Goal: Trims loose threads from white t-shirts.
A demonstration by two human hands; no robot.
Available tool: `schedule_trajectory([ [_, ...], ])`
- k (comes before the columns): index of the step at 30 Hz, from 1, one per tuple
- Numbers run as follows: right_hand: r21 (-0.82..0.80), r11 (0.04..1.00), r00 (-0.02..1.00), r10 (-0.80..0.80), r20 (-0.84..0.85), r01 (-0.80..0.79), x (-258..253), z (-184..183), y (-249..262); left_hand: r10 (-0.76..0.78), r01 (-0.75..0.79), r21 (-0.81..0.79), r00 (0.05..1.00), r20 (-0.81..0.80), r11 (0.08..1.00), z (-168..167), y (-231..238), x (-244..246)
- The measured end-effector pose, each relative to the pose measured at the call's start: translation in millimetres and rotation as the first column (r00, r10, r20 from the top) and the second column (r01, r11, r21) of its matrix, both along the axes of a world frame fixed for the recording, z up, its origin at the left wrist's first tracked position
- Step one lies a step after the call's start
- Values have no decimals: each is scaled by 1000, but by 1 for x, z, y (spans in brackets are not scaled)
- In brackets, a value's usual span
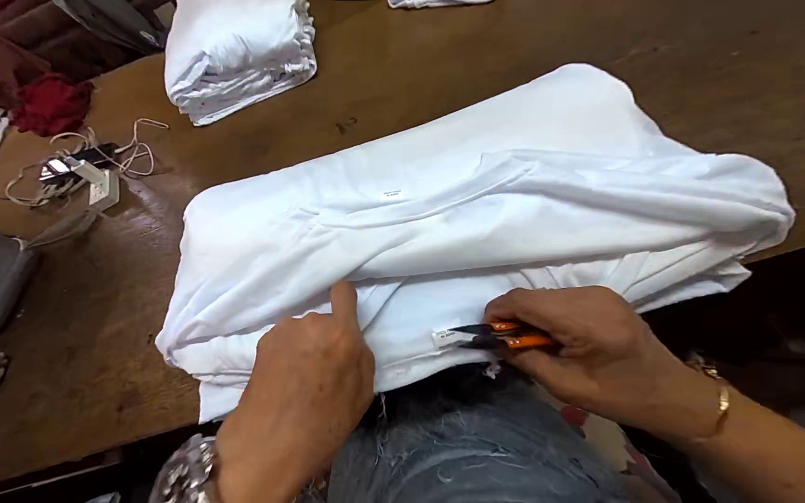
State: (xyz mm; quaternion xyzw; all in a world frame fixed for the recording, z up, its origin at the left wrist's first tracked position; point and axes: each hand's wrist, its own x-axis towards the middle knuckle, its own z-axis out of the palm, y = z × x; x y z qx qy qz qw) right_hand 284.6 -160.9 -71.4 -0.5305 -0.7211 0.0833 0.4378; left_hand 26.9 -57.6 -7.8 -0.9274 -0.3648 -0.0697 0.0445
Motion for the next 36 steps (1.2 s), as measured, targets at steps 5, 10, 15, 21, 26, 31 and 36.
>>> schedule_trajectory([
  [5, 95, 995, 982, -51, 182, 34, -3, -15, -11, -15, 207, -292, 837, 546, 934, -4, -3, -34],
  [10, 28, 999, 976, -49, 214, 44, -4, -9, -18, 597, 582, -452, -73, 799, 676, -38, -33, -40],
  [15, -114, 993, 966, -15, -260, -15, -35, 22, -19, 682, 615, -492, -106, 724, 617, -51, -56, -28],
  [21, 26, 984, 977, 179, -117, -177, -89, 27, 13, 556, 500, -481, -2, 831, 720, -47, -61, -32],
  [26, 249, 958, 978, 96, 185, -142, -101, 26, 21, 591, 451, -520, -19, 807, 725, -46, -66, -29],
  [31, 236, 961, 940, 58, 336, -143, -92, 24, 1, 701, 550, -562, -61, 711, 618, -46, -70, -24],
  [36, 203, 961, 936, 114, 332, -189, -91, 15, -8, 672, 505, -557, -64, 738, 659, -53, -71, -15],
])
